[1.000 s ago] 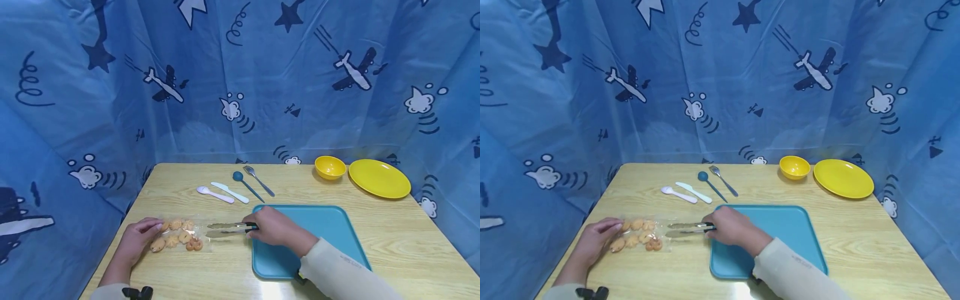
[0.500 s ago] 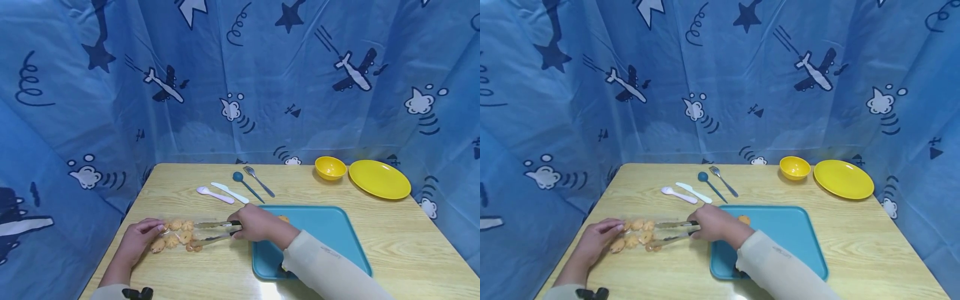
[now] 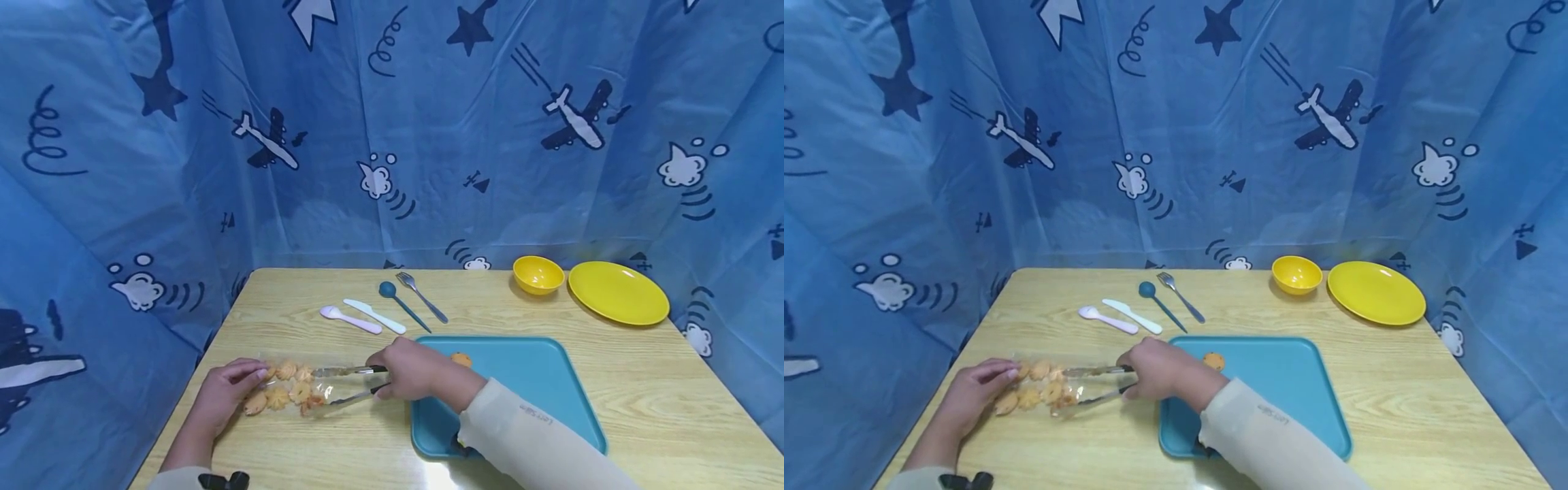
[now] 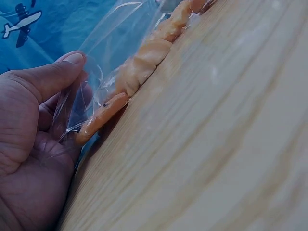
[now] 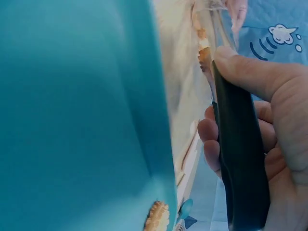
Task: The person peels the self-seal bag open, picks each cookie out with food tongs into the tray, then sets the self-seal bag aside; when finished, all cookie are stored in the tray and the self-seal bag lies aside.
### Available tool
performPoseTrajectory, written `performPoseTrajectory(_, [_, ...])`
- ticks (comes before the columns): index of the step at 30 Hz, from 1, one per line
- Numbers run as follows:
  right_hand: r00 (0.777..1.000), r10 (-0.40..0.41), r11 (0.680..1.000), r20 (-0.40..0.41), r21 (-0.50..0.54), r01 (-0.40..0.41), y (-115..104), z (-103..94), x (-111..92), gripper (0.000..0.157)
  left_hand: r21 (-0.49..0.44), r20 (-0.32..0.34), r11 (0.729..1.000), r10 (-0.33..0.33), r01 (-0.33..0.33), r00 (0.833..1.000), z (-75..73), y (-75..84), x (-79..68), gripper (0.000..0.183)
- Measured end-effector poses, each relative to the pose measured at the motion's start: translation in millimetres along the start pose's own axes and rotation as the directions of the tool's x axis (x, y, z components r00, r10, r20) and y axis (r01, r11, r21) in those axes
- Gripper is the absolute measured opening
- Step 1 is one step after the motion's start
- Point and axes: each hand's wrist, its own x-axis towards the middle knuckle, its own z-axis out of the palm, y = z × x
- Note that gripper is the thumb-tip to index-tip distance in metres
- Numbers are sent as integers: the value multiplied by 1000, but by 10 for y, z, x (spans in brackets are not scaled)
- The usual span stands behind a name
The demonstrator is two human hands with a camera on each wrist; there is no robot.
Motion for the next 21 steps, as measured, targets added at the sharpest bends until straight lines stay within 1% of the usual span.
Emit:
performPoseTrajectory(2, [1000,4,1000,2,-11,-4,1,17,5,51,-16,7,1000,-3,3,1000,-7,20,-7,34])
performPoseTrajectory(6, [1000,-10,1000,-23,-21,10,5,27,5,43,-49,18,999,9,-8,1000,-17,41,-19,37])
performPoseTrajectory(10, [999,-34,999,-42,-35,33,14,17,-1,34,-49,23,998,26,-25,999,-26,29,-9,37])
performPoseTrajectory(18, [999,-25,999,-34,-42,23,13,-19,-21,34,13,56,999,34,-34,998,-44,-13,45,32])
performPoseTrajectory(21, [999,-25,999,-41,-45,23,48,-35,-37,34,49,64,998,32,-35,997,-40,20,57,33])
